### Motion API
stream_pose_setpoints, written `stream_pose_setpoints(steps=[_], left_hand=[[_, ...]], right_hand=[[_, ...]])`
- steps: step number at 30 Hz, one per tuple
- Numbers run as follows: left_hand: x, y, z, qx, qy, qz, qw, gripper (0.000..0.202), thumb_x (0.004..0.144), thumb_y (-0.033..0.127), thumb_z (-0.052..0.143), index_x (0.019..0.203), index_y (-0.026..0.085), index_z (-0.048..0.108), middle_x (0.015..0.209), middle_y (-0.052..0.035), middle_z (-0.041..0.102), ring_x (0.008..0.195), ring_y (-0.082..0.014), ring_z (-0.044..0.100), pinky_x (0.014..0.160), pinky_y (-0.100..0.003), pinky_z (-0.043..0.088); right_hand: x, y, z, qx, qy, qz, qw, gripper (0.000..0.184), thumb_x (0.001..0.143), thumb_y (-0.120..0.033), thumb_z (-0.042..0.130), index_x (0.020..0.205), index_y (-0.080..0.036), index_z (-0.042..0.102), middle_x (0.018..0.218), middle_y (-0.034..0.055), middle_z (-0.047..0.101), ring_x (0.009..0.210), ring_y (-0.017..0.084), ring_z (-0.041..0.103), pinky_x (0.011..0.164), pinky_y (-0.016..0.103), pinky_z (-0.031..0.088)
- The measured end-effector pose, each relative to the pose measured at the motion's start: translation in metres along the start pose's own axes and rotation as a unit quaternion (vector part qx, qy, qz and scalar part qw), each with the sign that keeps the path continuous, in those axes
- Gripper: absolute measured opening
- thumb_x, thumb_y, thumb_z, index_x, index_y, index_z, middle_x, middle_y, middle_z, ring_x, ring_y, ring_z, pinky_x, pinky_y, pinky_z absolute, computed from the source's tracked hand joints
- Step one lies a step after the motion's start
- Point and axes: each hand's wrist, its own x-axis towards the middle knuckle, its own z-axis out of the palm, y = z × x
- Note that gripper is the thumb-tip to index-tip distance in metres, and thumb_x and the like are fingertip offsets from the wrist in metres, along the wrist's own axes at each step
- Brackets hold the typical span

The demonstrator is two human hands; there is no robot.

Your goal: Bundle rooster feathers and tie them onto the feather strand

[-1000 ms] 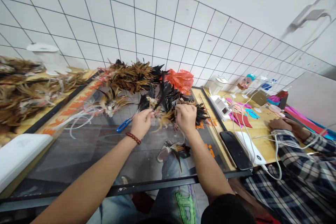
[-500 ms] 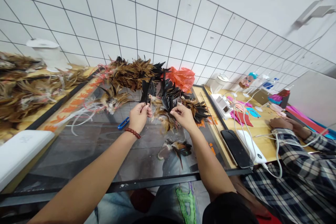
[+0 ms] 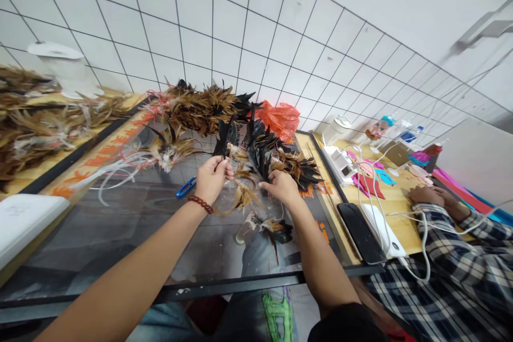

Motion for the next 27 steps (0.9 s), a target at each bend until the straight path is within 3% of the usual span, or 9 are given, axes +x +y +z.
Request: stream_pose_setpoints(steps=[3, 5, 10, 12, 15, 18, 21, 24, 27], left_hand=[[0.0, 0.0, 0.001, -0.003, -0.001, -0.004, 1.0, 0.017, 0.075, 0.03, 0.062, 0.079, 0.014, 0.061, 0.061, 0.0015, 0.06, 0.049, -0.0095, 0.058, 0.048, -0.023, 0.053], [-0.001, 0.001, 0.001, -0.004, 0.001, -0.004, 1.0, 0.018, 0.074, 0.031, 0.063, 0.079, 0.014, 0.061, 0.061, 0.0018, 0.06, 0.049, -0.0097, 0.057, 0.048, -0.023, 0.053], [-0.002, 0.005, 0.001, -0.002, 0.005, -0.005, 1.0, 0.016, 0.075, 0.029, 0.063, 0.079, 0.013, 0.061, 0.061, 0.0016, 0.06, 0.049, -0.0096, 0.057, 0.048, -0.024, 0.053], [-0.002, 0.005, 0.001, -0.001, 0.006, -0.005, 1.0, 0.016, 0.075, 0.028, 0.064, 0.079, 0.013, 0.061, 0.061, 0.0016, 0.06, 0.049, -0.0097, 0.057, 0.048, -0.024, 0.054], [-0.002, 0.004, 0.0, 0.001, 0.004, -0.001, 1.0, 0.017, 0.075, 0.029, 0.064, 0.08, 0.014, 0.061, 0.061, 0.0018, 0.06, 0.049, -0.0095, 0.057, 0.048, -0.023, 0.054], [-0.002, 0.004, 0.0, 0.003, 0.002, 0.001, 1.0, 0.016, 0.074, 0.029, 0.064, 0.079, 0.014, 0.061, 0.06, 0.002, 0.06, 0.048, -0.0094, 0.057, 0.048, -0.023, 0.053], [-0.002, 0.005, 0.0, 0.002, 0.003, 0.002, 1.0, 0.015, 0.074, 0.029, 0.063, 0.077, 0.014, 0.06, 0.06, 0.002, 0.06, 0.048, -0.0093, 0.057, 0.047, -0.023, 0.053], [-0.002, 0.007, 0.0, 0.004, 0.004, 0.004, 1.0, 0.014, 0.075, 0.027, 0.063, 0.078, 0.014, 0.061, 0.06, 0.0018, 0.06, 0.048, -0.0093, 0.057, 0.047, -0.023, 0.053], [-0.002, 0.007, 0.0, 0.012, 0.004, 0.002, 1.0, 0.014, 0.076, 0.027, 0.062, 0.079, 0.014, 0.061, 0.06, 0.002, 0.06, 0.048, -0.0091, 0.057, 0.048, -0.023, 0.053]], right_hand=[[0.008, 0.01, 0.002, 0.06, -0.031, 0.005, 0.998, 0.019, 0.074, -0.033, 0.063, 0.063, -0.02, 0.058, 0.056, -0.0019, 0.056, 0.057, 0.012, 0.051, 0.054, 0.024, 0.031], [0.012, 0.014, 0.001, 0.177, 0.001, 0.008, 0.984, 0.019, 0.076, -0.033, 0.057, 0.063, -0.02, 0.053, 0.053, -0.0044, 0.05, 0.054, 0.01, 0.046, 0.054, 0.023, 0.031], [0.015, 0.016, -0.007, 0.522, 0.005, 0.076, 0.85, 0.03, 0.065, -0.043, 0.068, 0.072, -0.022, 0.048, 0.053, -0.0075, 0.049, 0.047, 0.008, 0.042, 0.045, 0.02, 0.027], [0.013, 0.014, -0.01, 0.587, -0.02, 0.082, 0.805, 0.037, 0.055, -0.039, 0.078, 0.076, -0.021, 0.052, 0.057, -0.0076, 0.051, 0.048, 0.007, 0.043, 0.044, 0.019, 0.028], [0.01, 0.011, -0.013, 0.633, -0.063, 0.074, 0.768, 0.04, 0.049, -0.035, 0.083, 0.074, -0.019, 0.056, 0.059, -0.0072, 0.053, 0.05, 0.006, 0.044, 0.045, 0.019, 0.031], [0.01, 0.012, -0.017, 0.648, -0.06, 0.082, 0.755, 0.042, 0.05, -0.039, 0.084, 0.07, -0.019, 0.055, 0.057, -0.0075, 0.052, 0.048, 0.005, 0.042, 0.044, 0.019, 0.028], [0.011, 0.015, -0.022, 0.636, 0.024, 0.095, 0.765, 0.043, 0.058, -0.051, 0.079, 0.073, -0.02, 0.054, 0.053, -0.0082, 0.05, 0.043, 0.005, 0.037, 0.04, 0.02, 0.022], [0.013, 0.02, -0.027, 0.601, 0.141, 0.071, 0.783, 0.04, 0.069, -0.057, 0.07, 0.082, -0.021, 0.06, 0.058, -0.0056, 0.057, 0.048, 0.009, 0.047, 0.044, 0.022, 0.036], [0.017, 0.028, -0.029, 0.593, 0.183, 0.067, 0.781, 0.044, 0.072, -0.06, 0.065, 0.089, -0.019, 0.064, 0.07, -0.0009, 0.066, 0.066, 0.015, 0.061, 0.059, 0.027, 0.049]])
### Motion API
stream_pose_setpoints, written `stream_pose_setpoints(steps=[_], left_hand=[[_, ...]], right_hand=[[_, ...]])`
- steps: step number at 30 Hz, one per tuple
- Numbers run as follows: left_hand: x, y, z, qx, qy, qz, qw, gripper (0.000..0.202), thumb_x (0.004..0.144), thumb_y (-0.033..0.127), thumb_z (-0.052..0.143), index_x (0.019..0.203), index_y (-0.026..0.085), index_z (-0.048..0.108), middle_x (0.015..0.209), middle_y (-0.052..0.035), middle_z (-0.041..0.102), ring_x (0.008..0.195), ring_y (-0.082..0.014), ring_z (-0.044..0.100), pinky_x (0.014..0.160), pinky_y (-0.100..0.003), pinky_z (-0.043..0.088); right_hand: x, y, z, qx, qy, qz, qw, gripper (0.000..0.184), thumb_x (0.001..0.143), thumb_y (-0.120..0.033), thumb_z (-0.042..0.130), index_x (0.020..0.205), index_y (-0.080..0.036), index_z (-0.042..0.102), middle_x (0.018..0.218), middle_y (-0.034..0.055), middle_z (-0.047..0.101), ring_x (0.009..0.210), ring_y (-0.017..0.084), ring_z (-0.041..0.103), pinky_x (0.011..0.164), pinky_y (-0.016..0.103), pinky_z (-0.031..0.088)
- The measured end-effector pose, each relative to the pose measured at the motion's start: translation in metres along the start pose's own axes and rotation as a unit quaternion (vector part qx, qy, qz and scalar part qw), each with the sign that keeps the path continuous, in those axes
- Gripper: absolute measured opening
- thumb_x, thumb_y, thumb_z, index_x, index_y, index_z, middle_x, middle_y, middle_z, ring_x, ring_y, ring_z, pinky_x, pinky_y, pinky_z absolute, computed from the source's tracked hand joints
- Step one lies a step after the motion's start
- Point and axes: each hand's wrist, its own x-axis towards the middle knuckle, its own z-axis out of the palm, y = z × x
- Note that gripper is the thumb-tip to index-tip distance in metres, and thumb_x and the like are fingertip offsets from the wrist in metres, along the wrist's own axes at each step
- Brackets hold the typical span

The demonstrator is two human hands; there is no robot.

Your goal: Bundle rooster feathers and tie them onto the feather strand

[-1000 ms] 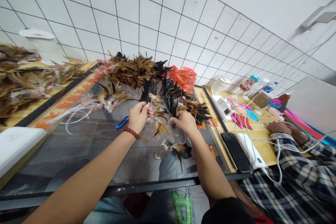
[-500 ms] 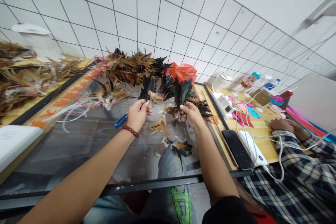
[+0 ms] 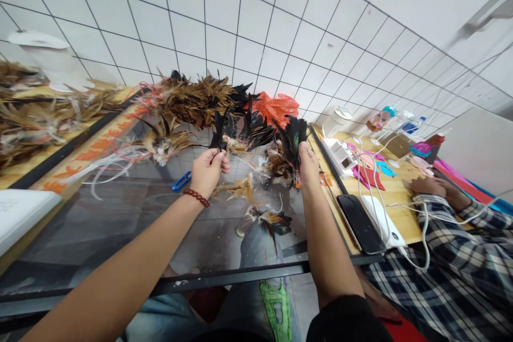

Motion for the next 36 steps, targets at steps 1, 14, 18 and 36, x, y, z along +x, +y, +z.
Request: stream_pose_setpoints(steps=[1, 14, 18, 36], left_hand=[[0.0, 0.0, 0.0, 0.003, 0.0, -0.001, 1.0, 0.014, 0.076, 0.027, 0.062, 0.079, 0.014, 0.061, 0.06, 0.0021, 0.059, 0.048, -0.0091, 0.057, 0.048, -0.023, 0.053], [0.002, -0.002, 0.003, -0.019, 0.008, -0.007, 1.0, 0.011, 0.075, 0.025, 0.062, 0.076, 0.013, 0.061, 0.06, 0.0017, 0.059, 0.048, -0.0092, 0.056, 0.046, -0.023, 0.053], [0.002, -0.003, 0.002, -0.019, 0.013, -0.009, 1.0, 0.012, 0.075, 0.025, 0.063, 0.077, 0.013, 0.061, 0.06, 0.0015, 0.06, 0.048, -0.0091, 0.056, 0.046, -0.023, 0.053], [0.003, 0.002, 0.004, -0.024, 0.022, -0.032, 0.999, 0.008, 0.078, 0.02, 0.058, 0.076, 0.013, 0.061, 0.058, 0.0023, 0.059, 0.047, -0.0085, 0.055, 0.044, -0.021, 0.051]], right_hand=[[0.002, 0.001, -0.002, 0.001, 0.003, 0.011, 1.0, 0.044, 0.071, -0.059, 0.066, 0.088, -0.019, 0.064, 0.072, 0.0, 0.067, 0.07, 0.016, 0.063, 0.061, 0.028, 0.051], [-0.013, -0.004, 0.013, -0.493, -0.056, -0.252, 0.831, 0.02, 0.085, -0.03, 0.055, 0.094, -0.02, 0.07, 0.095, 0.0091, 0.067, 0.089, 0.02, 0.062, 0.08, 0.032, 0.046], [-0.018, 0.014, 0.052, -0.601, -0.205, -0.161, 0.755, 0.023, 0.076, -0.042, 0.067, 0.088, -0.022, 0.072, 0.091, 0.0079, 0.07, 0.083, 0.021, 0.063, 0.07, 0.029, 0.045], [0.016, -0.025, 0.027, 0.031, -0.282, 0.17, 0.944, 0.025, 0.062, -0.028, 0.082, 0.071, -0.015, 0.063, 0.078, 0.0024, 0.069, 0.055, 0.004, 0.049, 0.045, 0.014, 0.035]])
